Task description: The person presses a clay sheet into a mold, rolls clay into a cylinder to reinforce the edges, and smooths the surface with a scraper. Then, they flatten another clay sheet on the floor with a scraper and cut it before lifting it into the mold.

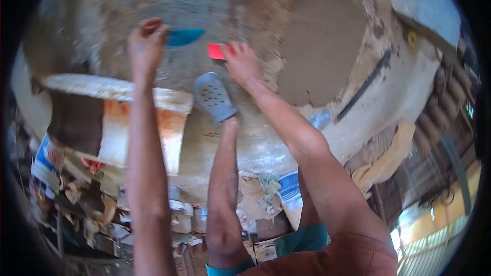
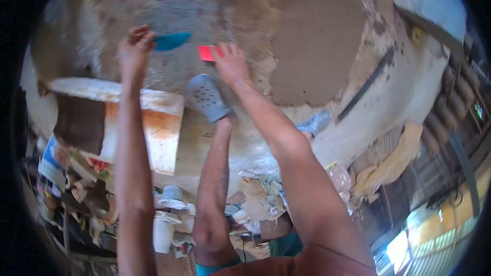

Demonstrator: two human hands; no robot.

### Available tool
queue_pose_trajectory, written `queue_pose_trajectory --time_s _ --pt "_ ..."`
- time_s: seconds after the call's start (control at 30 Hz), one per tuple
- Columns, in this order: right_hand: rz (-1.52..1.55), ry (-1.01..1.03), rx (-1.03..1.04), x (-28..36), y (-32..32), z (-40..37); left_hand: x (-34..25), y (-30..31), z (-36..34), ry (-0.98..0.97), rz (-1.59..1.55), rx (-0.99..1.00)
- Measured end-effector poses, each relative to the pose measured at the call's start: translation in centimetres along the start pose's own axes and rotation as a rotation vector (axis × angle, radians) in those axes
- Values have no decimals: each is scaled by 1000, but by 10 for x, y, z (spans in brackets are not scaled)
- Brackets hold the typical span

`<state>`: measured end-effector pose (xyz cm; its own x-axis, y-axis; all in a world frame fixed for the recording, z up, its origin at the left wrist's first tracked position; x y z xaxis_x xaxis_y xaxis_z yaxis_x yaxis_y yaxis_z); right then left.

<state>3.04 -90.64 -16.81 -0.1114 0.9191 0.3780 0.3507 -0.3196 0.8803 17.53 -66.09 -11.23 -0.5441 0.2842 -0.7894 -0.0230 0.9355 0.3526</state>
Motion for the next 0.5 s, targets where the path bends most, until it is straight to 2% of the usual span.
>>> queue_pose_trajectory --time_s 0.07,0.13,0.17,0.2,0.23,0.27,0.3,0.33,0.37,0.4,0.5 --pt "-33 -12 -69 -9 -14 -1 39 -10 30 169 -150 46" --pt "103 72 -123 -13 -10 -5 69 -13 44 278 -85 29" --pt "102 57 -139 -17 -5 -14 98 -3 52 271 -57 -48" --pt "167 5 -39 -20 0 -23 122 1 60 252 -40 -129" --pt "222 -43 56 -28 10 -33 112 4 54 148 371 -223" --pt "316 -86 -50 -39 28 -51 101 9 35 39 778 -321" --pt "416 -125 -153 -45 46 -75 99 14 20 -89 872 -367" --pt "469 -245 -109 -54 60 -100 97 18 3 -220 966 -427" --pt "530 -361 -68 -62 75 -126 90 18 -16 -310 927 -363" --pt "555 -461 3 -69 93 -154 60 5 -45 -247 857 -270" --pt "635 -702 217 -94 131 -230 -20 -29 -137 -247 562 -72"
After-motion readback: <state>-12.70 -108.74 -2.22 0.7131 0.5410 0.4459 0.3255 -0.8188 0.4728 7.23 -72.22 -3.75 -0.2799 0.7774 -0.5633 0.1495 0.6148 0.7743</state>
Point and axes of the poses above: each hand's wrist, its own z-axis towards the middle knuckle, its own y-axis out of the back of the hand, x = y × z, the point moved 4 cm from there along z, towards the middle knuckle, and after that the axes turned 4 degrees about -x, right-handed, at the moved point
